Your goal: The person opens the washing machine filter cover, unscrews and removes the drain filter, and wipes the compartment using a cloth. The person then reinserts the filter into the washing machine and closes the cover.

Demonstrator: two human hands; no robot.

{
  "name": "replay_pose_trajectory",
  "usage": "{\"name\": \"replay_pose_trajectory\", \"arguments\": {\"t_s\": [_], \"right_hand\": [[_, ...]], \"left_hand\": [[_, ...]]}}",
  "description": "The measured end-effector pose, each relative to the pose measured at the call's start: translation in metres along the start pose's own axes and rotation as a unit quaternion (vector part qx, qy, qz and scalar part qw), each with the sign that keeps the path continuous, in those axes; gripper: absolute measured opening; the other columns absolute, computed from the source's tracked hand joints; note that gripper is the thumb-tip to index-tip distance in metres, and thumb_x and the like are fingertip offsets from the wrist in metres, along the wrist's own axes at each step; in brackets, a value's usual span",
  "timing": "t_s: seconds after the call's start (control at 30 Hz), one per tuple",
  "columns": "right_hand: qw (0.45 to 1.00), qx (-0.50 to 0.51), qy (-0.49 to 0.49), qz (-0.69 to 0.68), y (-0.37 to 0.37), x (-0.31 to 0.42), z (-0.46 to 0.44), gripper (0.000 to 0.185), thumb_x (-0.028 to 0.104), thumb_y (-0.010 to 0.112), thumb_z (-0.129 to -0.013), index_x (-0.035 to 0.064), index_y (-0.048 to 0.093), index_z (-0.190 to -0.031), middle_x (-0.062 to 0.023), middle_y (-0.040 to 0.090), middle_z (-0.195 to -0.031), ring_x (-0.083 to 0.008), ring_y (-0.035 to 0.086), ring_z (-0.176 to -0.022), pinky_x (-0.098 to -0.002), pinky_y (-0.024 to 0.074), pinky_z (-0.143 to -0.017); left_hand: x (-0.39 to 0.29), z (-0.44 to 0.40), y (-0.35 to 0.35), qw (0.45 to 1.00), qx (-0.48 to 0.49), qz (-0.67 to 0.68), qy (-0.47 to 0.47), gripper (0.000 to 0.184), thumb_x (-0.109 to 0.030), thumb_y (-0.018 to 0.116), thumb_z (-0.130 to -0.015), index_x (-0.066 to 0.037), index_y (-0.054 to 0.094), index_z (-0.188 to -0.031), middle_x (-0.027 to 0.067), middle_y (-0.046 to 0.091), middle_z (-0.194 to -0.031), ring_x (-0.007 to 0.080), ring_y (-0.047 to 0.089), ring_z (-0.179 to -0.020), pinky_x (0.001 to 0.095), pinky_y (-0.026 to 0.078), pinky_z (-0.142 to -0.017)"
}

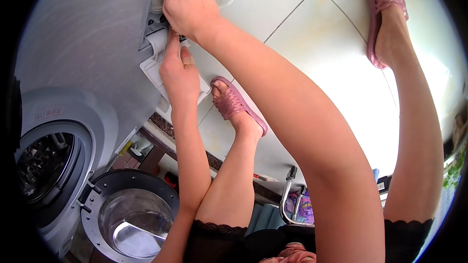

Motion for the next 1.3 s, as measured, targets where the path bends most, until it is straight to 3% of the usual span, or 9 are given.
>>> {"name": "replay_pose_trajectory", "arguments": {"t_s": [0.13,0.23,0.33,0.53,0.67,1.0,1.1,1.2,1.3], "right_hand": [[1.0,0.0,0.006,0.004,-0.001,0.004,-0.001,0.028,0.017,0.049,-0.097,-0.0056,0.055,-0.081,-0.0316,0.061,-0.07,-0.048,0.062,-0.07,-0.0539,0.0496,-0.063],[0.949,0.197,0.241,-0.048,-0.011,-0.006,0.003,0.042,0.036,0.054,-0.1,-0.0042,0.063,-0.109,-0.0123,0.07,-0.091,-0.024,0.068,-0.072,-0.0368,0.0561,-0.072],[0.536,0.246,0.532,-0.607,0.027,-0.024,0.033,0.041,0.032,0.043,-0.106,-0.0078,0.052,-0.114,-0.0101,0.065,-0.08,-0.0195,0.067,-0.07,-0.0317,0.0599,-0.076],[0.24,0.301,0.448,-0.807,0.04,-0.018,0.032,0.034,0.023,0.058,-0.098,-0.0056,0.049,-0.114,-0.0029,0.056,-0.076,-0.0111,0.044,-0.058,-0.0232,0.0394,-0.054],[0.222,0.269,0.417,-0.839,0.049,-0.017,0.03,0.033,0.022,0.061,-0.096,-0.0052,0.048,-0.109,0.0006,0.052,-0.072,-0.009,0.041,-0.057,-0.022,0.036,-0.049],[0.283,0.284,0.399,-0.825,0.055,-0.023,0.027,0.027,0.025,0.064,-0.096,-0.0002,0.056,-0.099,-0.0015,0.062,-0.076,-0.0082,0.05,-0.057,-0.0211,0.0399,-0.049],[0.453,0.161,0.509,-0.714,0.043,-0.028,0.036,0.032,0.033,0.066,-0.094,0.0026,0.06,-0.084,-0.0055,0.064,-0.075,-0.017,0.06,-0.063,-0.0302,0.0483,-0.053],[0.878,0.233,0.362,-0.209,-0.029,-0.048,0.027,0.035,0.04,0.066,-0.094,0.0043,0.068,-0.091,-0.0092,0.069,-0.083,-0.0218,0.066,-0.07,-0.0369,0.0525,-0.061],[0.933,0.228,0.203,0.189,-0.062,-0.055,0.032,0.029,0.034,0.067,-0.092,0.0055,0.071,-0.095,-0.0102,0.07,-0.084,-0.0256,0.065,-0.071,-0.0385,0.0511,-0.063]], "left_hand": [[0.004,0.002,-0.007,0.997,0.012,0.004,-0.077,0.046,0.007,0.044,-0.092,0.002,0.05,-0.137,0.0195,0.053,-0.141,0.0385,0.054,-0.124,0.0422,0.047,-0.101],[0.003,0.002,-0.009,0.998,0.006,-0.034,-0.055,0.044,0.004,0.046,-0.092,-0.001,0.053,-0.135,0.0205,0.059,-0.129,0.0392,0.058,-0.114,0.0428,0.048,-0.095],[0.006,0.005,-0.01,0.998,0.002,-0.051,-0.03,0.041,-0.001,0.049,-0.092,-0.003,0.057,-0.132,0.0229,0.067,-0.111,0.0411,0.063,-0.098,0.0444,0.048,-0.086],[-0.005,0.005,0.003,0.993,0.046,-0.106,0.011,0.033,0.005,0.05,-0.088,0.004,0.058,-0.12,0.0244,0.062,-0.117,0.0444,0.059,-0.103,0.0503,0.046,-0.083],[-0.008,0.007,0.005,0.992,0.049,-0.107,0.04,0.032,0.007,0.051,-0.086,0.005,0.057,-0.118,0.0259,0.061,-0.117,0.046,0.057,-0.105,0.0516,0.045,-0.083],[-0.001,0.008,0.006,0.993,0.051,-0.099,0.047,0.031,0.006,0.05,-0.088,0.005,0.058,-0.118,0.0266,0.06,-0.12,0.0472,0.056,-0.108,0.0522,0.045,-0.086],[0.002,0.007,0.005,0.993,0.065,-0.092,0.018,0.04,0.006,0.049,-0.089,0.002,0.056,-0.128,0.0255,0.056,-0.131,0.0444,0.054,-0.117,0.049,0.047,-0.092],[-0.001,0.007,0.004,0.995,0.036,-0.084,0.041,0.049,0.007,0.049,-0.09,-0.002,0.05,-0.138,0.0221,0.048,-0.143,0.0397,0.05,-0.127,0.0445,0.046,-0.101],[0.001,0.007,0.005,0.995,0.06,-0.074,0.017,0.054,0.007,0.048,-0.09,-0.004,0.046,-0.143,0.0187,0.041,-0.151,0.0362,0.045,-0.134,0.0413,0.043,-0.106]]}}
Point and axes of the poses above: each hand's wrist, its own z-axis away from the middle knuckle, its own y-axis out of the palm, x = y × z, the point moved 6 cm from there along -z, towards the middle knuckle
